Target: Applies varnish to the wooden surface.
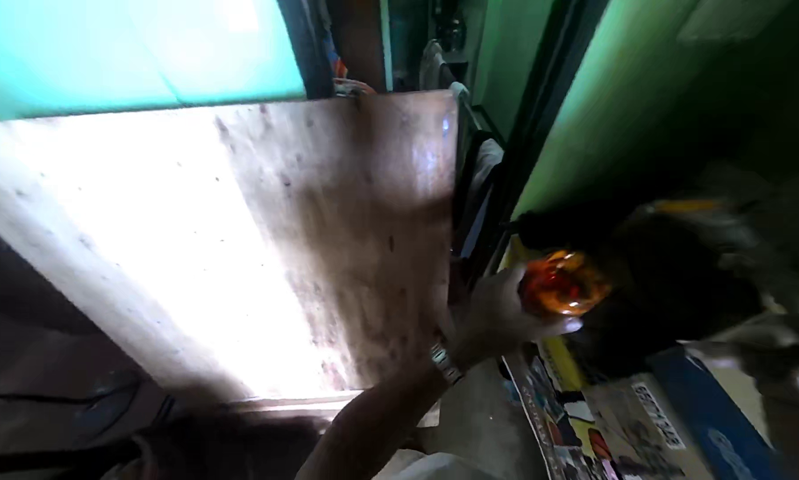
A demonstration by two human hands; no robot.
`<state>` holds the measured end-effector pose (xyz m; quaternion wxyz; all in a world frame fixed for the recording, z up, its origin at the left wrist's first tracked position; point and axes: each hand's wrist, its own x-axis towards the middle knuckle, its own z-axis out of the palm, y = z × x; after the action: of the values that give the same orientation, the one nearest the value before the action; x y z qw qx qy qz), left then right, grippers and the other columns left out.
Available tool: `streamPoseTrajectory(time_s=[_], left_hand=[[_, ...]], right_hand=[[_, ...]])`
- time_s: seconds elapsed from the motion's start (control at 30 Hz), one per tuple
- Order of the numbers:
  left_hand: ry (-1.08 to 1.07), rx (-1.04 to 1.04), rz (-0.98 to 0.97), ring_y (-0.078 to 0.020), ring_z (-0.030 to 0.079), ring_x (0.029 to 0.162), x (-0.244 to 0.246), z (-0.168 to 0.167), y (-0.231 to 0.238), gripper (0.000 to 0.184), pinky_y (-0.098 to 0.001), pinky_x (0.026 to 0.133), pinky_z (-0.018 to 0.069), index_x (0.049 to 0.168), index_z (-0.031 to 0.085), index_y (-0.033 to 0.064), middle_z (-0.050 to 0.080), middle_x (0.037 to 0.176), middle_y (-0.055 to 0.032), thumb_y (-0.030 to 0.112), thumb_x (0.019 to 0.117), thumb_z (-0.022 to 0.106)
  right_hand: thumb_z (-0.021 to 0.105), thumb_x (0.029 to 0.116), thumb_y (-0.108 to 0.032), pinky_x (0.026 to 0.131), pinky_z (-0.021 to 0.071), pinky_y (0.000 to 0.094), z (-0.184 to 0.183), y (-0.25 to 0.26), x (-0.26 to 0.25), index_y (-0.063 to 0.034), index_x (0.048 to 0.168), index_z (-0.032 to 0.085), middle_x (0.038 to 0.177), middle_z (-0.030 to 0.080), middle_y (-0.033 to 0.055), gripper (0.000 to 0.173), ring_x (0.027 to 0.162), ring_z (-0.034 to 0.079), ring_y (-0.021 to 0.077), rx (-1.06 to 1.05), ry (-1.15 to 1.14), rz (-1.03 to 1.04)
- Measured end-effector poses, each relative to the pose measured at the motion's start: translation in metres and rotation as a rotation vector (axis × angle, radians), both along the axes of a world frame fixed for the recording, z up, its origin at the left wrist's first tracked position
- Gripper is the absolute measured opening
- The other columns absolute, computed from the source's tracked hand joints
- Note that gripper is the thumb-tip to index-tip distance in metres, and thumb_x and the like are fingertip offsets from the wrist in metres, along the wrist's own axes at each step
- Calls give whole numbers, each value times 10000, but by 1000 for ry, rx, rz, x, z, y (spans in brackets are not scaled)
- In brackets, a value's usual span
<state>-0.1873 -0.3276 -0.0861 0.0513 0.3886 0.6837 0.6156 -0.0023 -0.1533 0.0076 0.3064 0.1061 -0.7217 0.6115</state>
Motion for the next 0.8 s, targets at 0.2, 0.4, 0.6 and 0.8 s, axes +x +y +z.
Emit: streamPoseTrajectory(time_s=[0.2,0.4,0.6,0.8], left_hand=[[-88,-54,219,-122,641,1168,-56,-48,-113,765,-320,1041,527,1350,593,6,682,1251,-87,247,709,932],[12,-157,585,-129,677,1114,-85,-61,-166,812,-357,995,553,1324,642,46,728,1189,-51,391,652,939],[-23,-126,794,-107,666,1110,-102,-69,-167,840,-334,976,544,1340,628,30,720,1199,-45,309,616,949],[-23,-15,962,-162,667,1165,-90,-81,-144,822,-381,1024,556,1326,612,-28,706,1239,-102,260,644,969]], right_hand=[[622,1028,-226,621,621,204,-25,-50,-128,-220,1180,680,972,722,-148,163,718,694,25,253,142,-194],[574,1044,-405,543,598,234,-9,-49,-205,-216,1140,686,849,748,-67,240,640,700,83,-35,223,4],[548,1056,-284,536,622,298,-48,-68,-307,-51,1213,654,924,741,0,301,654,702,128,-17,154,147],[535,1062,-408,659,632,251,-35,-14,-350,-194,1192,681,934,762,-68,290,752,736,100,-101,99,470]])
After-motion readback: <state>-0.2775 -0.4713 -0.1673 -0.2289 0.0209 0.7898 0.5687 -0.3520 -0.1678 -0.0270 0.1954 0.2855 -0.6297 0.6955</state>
